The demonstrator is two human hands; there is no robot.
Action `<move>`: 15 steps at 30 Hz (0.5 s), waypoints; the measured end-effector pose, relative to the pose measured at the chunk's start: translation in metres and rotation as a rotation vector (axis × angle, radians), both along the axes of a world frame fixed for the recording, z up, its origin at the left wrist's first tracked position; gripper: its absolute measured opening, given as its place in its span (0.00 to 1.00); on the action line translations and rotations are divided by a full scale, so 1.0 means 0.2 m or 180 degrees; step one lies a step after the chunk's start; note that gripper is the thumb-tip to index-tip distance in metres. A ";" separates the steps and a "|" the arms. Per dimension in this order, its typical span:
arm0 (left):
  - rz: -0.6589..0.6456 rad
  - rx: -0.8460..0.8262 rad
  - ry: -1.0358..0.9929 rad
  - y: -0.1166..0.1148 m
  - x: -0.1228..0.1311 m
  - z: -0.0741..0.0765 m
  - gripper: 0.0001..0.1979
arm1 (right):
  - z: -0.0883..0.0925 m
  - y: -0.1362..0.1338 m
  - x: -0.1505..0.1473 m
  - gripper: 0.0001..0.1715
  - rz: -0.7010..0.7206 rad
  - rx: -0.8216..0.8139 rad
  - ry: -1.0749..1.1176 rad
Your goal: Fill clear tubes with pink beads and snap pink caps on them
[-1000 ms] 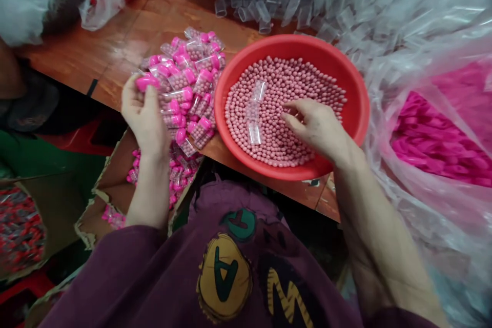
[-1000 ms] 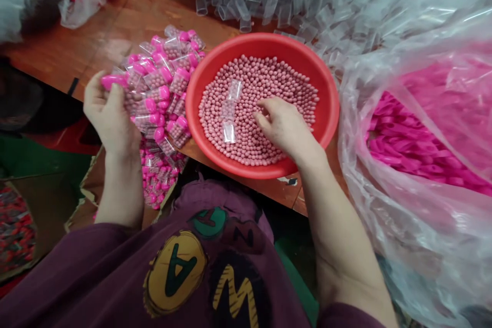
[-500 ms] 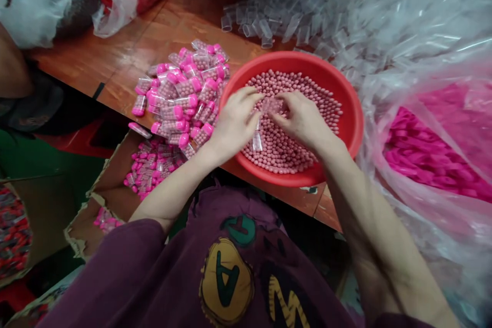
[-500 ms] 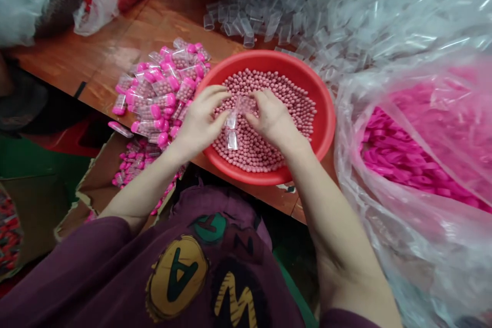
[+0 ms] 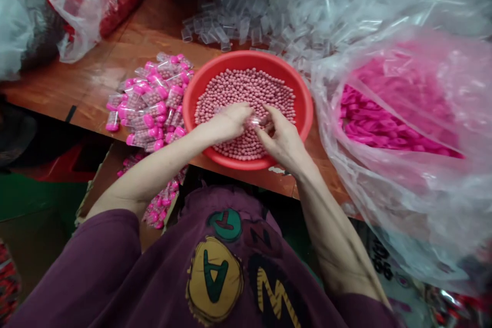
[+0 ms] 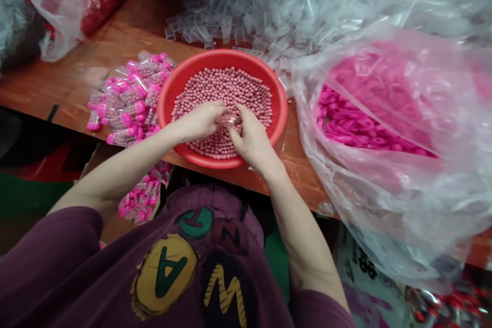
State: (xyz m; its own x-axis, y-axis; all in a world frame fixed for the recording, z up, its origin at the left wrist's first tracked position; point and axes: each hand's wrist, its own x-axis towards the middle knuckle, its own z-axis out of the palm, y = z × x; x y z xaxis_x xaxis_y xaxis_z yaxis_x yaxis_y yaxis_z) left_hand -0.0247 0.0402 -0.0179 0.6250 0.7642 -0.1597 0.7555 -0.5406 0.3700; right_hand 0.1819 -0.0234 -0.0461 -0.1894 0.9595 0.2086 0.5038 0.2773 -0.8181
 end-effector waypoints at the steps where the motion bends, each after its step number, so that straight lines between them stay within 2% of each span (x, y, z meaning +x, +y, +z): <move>1: 0.0075 0.0098 0.0129 0.04 0.00 0.01 0.17 | 0.01 -0.03 0.03 0.25 -0.0103 0.0329 -0.0076; 3: 0.0289 0.0306 0.0412 0.10 0.02 0.03 0.20 | 0.02 -0.09 0.12 0.15 -0.0480 0.0936 -0.0171; 5: 0.0454 0.0374 0.0759 0.14 0.06 0.05 0.23 | -0.01 -0.14 0.27 0.14 -0.1034 0.1202 -0.0201; 8: 0.0330 0.0238 0.1247 0.14 0.20 0.07 0.27 | -0.18 -0.11 0.53 0.14 -0.1707 0.0861 -0.0272; 10: 0.0100 0.0160 0.1309 0.13 0.31 0.04 0.27 | -0.34 0.01 0.66 0.12 -0.1788 0.0417 -0.0437; 12: 0.0027 0.0053 0.1040 0.12 0.38 -0.01 0.25 | -0.48 0.18 0.73 0.10 -0.1538 0.0202 -0.0924; 15: 0.0389 -0.0578 0.0041 0.15 0.42 -0.09 0.19 | -0.60 0.46 0.75 0.13 -0.1298 0.0316 -0.1062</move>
